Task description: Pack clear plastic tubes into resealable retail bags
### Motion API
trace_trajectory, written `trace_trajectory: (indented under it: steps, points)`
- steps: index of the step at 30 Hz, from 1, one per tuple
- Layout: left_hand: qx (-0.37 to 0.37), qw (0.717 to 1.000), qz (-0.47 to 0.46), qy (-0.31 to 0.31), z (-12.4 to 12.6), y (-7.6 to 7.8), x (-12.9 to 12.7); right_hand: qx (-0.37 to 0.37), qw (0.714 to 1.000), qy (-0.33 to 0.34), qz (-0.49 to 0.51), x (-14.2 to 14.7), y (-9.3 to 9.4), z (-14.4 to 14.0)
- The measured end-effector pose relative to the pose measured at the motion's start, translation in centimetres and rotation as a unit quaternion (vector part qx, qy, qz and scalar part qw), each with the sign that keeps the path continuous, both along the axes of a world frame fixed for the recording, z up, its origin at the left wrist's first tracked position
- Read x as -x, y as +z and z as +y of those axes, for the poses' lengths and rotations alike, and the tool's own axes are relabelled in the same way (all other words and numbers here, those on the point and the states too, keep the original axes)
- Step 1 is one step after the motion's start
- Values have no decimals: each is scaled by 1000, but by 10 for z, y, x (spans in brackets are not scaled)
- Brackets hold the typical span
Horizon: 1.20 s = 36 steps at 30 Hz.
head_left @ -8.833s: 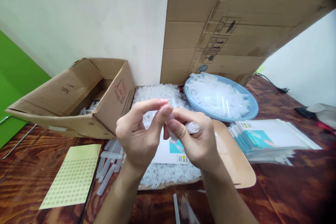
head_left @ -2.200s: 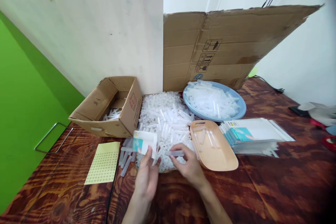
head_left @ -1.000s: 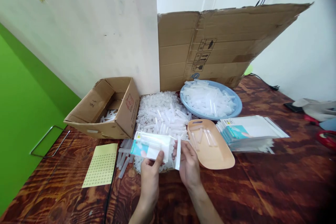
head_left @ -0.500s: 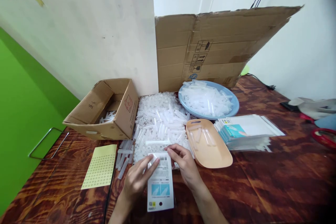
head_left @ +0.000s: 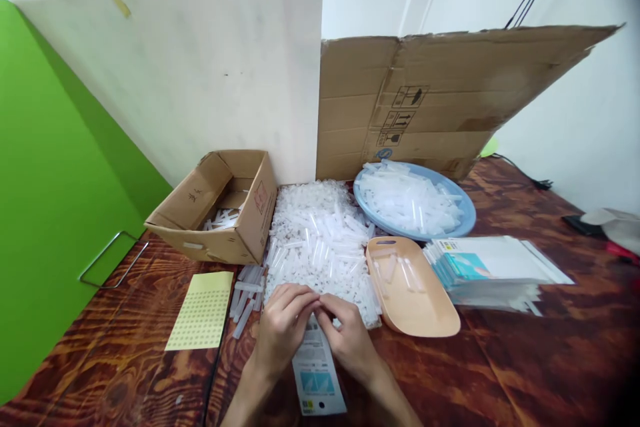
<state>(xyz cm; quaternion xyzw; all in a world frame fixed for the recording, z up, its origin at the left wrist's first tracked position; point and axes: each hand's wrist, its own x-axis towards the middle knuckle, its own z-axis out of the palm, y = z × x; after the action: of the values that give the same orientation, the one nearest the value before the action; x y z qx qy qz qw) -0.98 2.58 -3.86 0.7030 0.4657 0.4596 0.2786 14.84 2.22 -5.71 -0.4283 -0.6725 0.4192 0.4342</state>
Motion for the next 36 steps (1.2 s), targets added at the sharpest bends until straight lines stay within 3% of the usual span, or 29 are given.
trace_trajectory:
  steps: [4, 9, 14, 19, 23, 25, 28, 31, 33, 36]
  points:
    - [19, 999, -42, -5, 4, 5, 4, -47, 998, 18, -36, 1, -3, -2]
    - [-4, 998, -63, 27, 5, 12, 2, -57, 998, -13, -17, 12, 1, -2]
    - [-48, 997, -16, 55, 15, 27, 1, -99, 994, -45, 21, 17, 17, 0]
    - [-84, 976, -32, 197, 43, 73, 40, -103, 986, -119, 57, 6, 29, 1]
    - [-204, 915, -35, 346, 87, 121, 90, -71, 983, -154, 70, -5, 26, 3]
    - [-175, 904, 30, 389, 115, 137, 112, -60, 982, -161, 74, -9, 22, 4]
    - [-8, 940, 152, 306, 153, 148, 133, -57, 981, -167, 76, -11, 21, 3]
    - [72, 950, 198, 229, 173, 151, 142, -60, 980, -176, 70, -16, 22, 3]
    - [51, 942, 220, 248, 171, 153, 140, -58, 977, -193, 66, -21, 24, 3]
    - [-110, 900, 242, 345, 138, 148, 117, -55, 966, -244, 62, -28, 26, 7]
